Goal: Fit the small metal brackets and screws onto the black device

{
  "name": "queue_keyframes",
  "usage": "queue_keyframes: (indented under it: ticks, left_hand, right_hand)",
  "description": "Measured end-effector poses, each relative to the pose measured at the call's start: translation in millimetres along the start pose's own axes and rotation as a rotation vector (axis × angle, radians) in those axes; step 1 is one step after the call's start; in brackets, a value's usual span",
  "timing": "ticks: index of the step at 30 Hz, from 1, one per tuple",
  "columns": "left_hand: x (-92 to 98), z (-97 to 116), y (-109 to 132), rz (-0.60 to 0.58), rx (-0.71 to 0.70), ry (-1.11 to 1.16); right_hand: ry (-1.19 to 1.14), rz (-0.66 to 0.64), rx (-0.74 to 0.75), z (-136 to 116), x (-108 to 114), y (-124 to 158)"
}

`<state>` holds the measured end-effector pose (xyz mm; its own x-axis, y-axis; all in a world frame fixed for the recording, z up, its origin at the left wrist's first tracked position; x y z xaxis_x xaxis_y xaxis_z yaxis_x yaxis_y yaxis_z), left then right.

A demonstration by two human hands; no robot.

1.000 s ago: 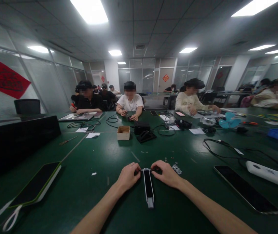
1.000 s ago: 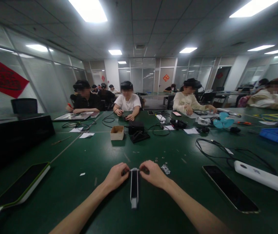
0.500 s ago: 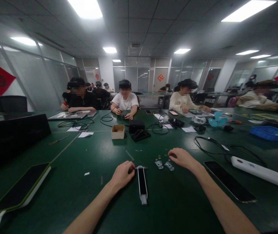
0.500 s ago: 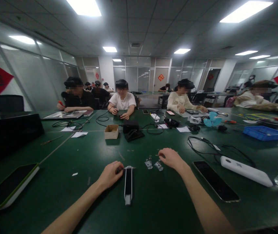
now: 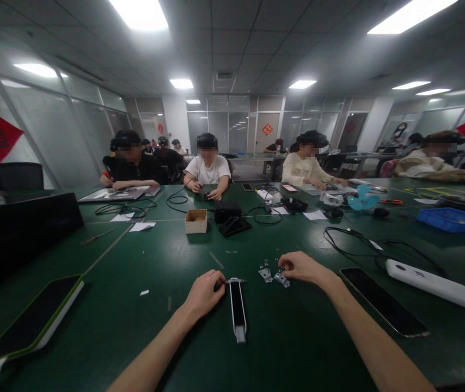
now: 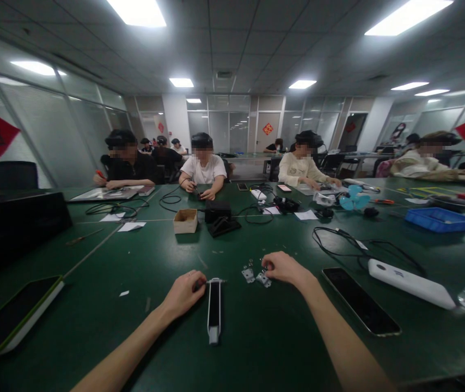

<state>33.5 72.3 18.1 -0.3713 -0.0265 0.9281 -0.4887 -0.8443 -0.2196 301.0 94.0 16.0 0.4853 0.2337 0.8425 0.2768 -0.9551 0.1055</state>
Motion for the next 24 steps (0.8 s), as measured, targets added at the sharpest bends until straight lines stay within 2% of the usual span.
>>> queue_keyframes:
  ticks: [7, 18, 21, 24]
  left_hand:
    - [-1.1, 0, 1, 0.015, -0.016, 0.009]
    - [-0.7, -1, 1, 0.044, -0.03, -0.002]
    - [-0.6, 0, 2, 0.027, -0.032, -0.004]
    - [0.9, 1, 3, 0.024, -0.029, -0.005]
  right_hand:
    - [0.011, 0.041, 0.043, -4, 1, 1]
    - [0.042, 0.03, -0.102, 0, -7, -2]
    - [0.04, 0.028, -0.105, -3, -9, -2]
    - [0.104, 0.085, -0.08, -8, -5, -2]
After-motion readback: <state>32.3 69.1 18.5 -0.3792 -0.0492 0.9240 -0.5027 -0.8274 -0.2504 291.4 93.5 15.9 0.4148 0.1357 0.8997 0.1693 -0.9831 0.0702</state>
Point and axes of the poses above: each hand's wrist, its own y-axis away from the middle knuckle, its own x-axis out of the back of the hand, z = x × y, the point moved 8 cm from there along -y, towards the middle knuckle, and after that the axes turned 10 degrees about -y, right-handed, at the moved point
